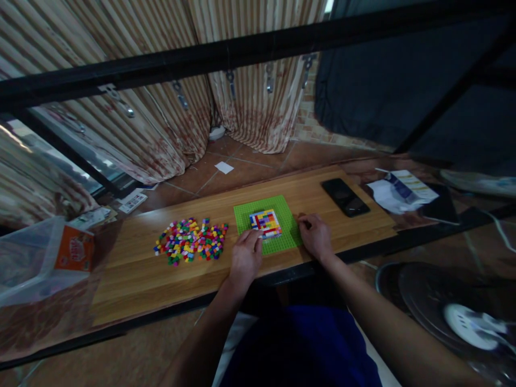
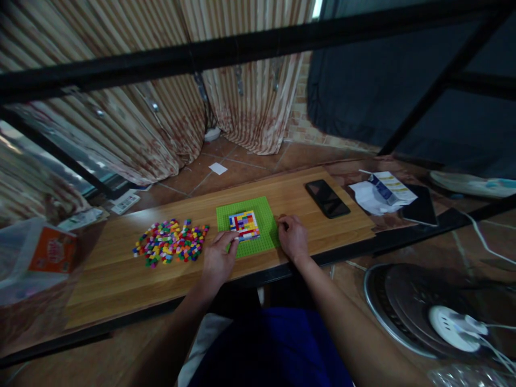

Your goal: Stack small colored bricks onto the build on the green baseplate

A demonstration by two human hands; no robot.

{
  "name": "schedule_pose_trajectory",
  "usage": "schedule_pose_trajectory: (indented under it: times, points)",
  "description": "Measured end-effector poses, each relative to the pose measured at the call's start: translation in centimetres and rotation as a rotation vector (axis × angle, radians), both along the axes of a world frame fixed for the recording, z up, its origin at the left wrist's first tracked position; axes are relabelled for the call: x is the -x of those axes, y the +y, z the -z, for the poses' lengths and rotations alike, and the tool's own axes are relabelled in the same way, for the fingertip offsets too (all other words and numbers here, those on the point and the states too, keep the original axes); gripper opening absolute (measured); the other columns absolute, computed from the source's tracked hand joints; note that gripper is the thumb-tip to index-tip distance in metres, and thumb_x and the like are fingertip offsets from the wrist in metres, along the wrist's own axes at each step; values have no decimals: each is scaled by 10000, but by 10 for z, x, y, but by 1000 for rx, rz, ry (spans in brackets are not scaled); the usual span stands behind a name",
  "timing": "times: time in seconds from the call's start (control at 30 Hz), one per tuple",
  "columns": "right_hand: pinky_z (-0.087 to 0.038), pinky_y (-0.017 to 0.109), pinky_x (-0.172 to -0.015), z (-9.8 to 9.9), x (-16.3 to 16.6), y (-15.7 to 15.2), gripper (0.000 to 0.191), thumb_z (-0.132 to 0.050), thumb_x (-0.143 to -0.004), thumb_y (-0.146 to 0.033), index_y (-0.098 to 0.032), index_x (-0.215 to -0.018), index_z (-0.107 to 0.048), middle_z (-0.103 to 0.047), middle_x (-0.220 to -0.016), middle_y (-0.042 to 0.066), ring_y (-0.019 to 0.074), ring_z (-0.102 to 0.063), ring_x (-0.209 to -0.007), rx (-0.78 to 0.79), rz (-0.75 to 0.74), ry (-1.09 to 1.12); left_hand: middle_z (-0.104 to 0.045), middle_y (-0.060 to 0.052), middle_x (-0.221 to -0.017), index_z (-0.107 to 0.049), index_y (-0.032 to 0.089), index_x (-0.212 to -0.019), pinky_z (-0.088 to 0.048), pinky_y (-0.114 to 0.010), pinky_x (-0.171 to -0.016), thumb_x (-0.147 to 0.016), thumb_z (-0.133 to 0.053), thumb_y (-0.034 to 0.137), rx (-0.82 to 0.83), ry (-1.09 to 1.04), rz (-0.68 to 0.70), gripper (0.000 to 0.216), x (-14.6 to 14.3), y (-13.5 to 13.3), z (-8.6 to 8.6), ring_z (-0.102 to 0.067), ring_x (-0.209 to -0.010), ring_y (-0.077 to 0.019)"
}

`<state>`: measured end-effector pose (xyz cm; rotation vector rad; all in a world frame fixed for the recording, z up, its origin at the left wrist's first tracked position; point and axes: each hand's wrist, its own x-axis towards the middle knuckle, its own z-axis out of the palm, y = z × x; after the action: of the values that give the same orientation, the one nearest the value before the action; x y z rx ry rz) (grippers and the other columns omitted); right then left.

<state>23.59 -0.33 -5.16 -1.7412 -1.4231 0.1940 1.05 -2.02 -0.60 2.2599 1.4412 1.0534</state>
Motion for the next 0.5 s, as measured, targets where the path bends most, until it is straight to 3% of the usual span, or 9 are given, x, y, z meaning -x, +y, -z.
schedule_pose_trajectory:
  times: [0.23, 0.5]
  points:
    - [-484, 346, -756, -2, 0, 0, 241, -476, -839, -260, -185, -813, -704, -699, -892, 99, 226, -624, -808, 9, -7, 9, -714, -60, -1054, -618, 225, -1197, -555, -359, -888, -910, -528, 151, -45, 167, -14, 309, -7, 3, 11, -661, -954, -198]
    - [-481, 340, -750, -2, 0, 0, 253, -468, -841, -269, -186, -814, -705, -692, -880, 98, 224, -617, -813, 7, -11, 2, -701, -91, -1057, -605, 196, -1222, -551, -376, -879, -920, -499, 152, -66, 249, -44, 324, -16, 7, 14, -655, -937, -214]
